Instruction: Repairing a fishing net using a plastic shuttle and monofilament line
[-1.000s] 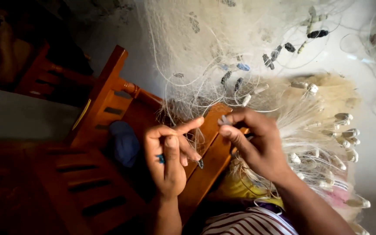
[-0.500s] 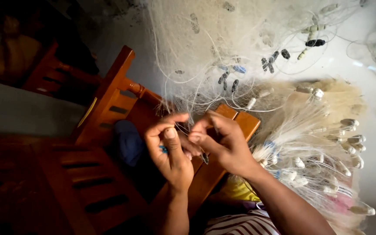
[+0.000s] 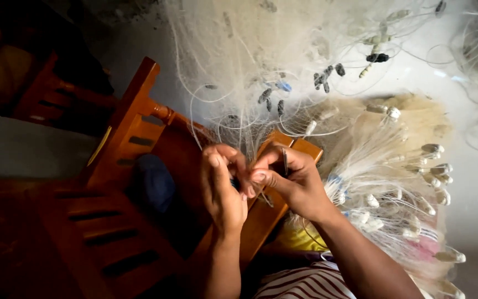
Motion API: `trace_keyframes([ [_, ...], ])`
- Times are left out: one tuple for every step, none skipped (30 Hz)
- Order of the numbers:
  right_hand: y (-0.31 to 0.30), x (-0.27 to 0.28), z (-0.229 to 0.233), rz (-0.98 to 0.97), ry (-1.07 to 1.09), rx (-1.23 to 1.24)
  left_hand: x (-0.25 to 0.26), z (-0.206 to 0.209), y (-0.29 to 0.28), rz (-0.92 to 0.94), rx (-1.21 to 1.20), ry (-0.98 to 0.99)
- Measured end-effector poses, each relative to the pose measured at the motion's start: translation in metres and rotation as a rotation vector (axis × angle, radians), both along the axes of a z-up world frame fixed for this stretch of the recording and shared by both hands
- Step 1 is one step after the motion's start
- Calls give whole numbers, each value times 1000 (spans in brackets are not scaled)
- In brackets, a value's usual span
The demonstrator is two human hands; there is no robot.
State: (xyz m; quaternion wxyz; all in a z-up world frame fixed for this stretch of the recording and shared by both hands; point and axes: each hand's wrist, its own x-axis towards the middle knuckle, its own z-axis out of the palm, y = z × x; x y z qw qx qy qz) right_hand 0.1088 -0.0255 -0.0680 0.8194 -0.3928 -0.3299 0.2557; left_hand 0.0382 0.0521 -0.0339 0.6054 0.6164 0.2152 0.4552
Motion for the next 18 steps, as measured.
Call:
trace_keyframes([
  [0, -1, -1, -1, -4, 4, 0, -2, -1, 0, -3, 0],
  [0, -2, -1, 1, -9, 10, 0, -4, -1, 4, -4, -2],
  [0, -2, 6, -2, -7, 9, 0, -4, -1, 0, -5, 0],
  [0, -3, 14, -8, -9, 16, 0, -4, -1, -7, -27, -9],
  [1, -3, 21, -14, -10, 23, 0, -4, 0, -15, -49, -19],
  [0, -3, 21, -15, -7, 23, -1, -6, 0, -16, -49, -15],
  [-1, -3, 22, -21, -10, 21, -1, -9, 0, -9, -55, -36],
  [-2, -3, 22, -26, -14, 20, -2, -12, 1, -1, -59, -57],
  [-2, -2, 16, -25, -11, 21, -4, -12, 1, 0, -58, -54],
  [-3, -2, 11, -30, -16, 17, -6, -12, 1, -7, -54, -65],
  [-3, -1, 5, -34, -21, 13, -8, -12, 2, -14, -50, -76],
  [-3, -1, 4, -33, -17, 13, -9, -10, -1, -13, -50, -72],
  [-3, -1, 2, -25, -19, 18, -10, -9, -3, -11, -27, -90],
  [-2, -2, 1, -17, -20, 25, -11, -7, -4, -10, -1, -108],
  [-2, -3, 4, -16, -16, 27, -11, -11, -4, -9, 0, -103],
  [-2, -5, 6, -3, -1, 15, -11, -15, -4, 42, 35, -170],
  [-2, -6, 9, 9, 13, 3, -11, -18, -4, 92, 71, -236],
  [-1, -7, 10, 10, 14, 5, -12, -19, -3, 93, 73, -234],
])
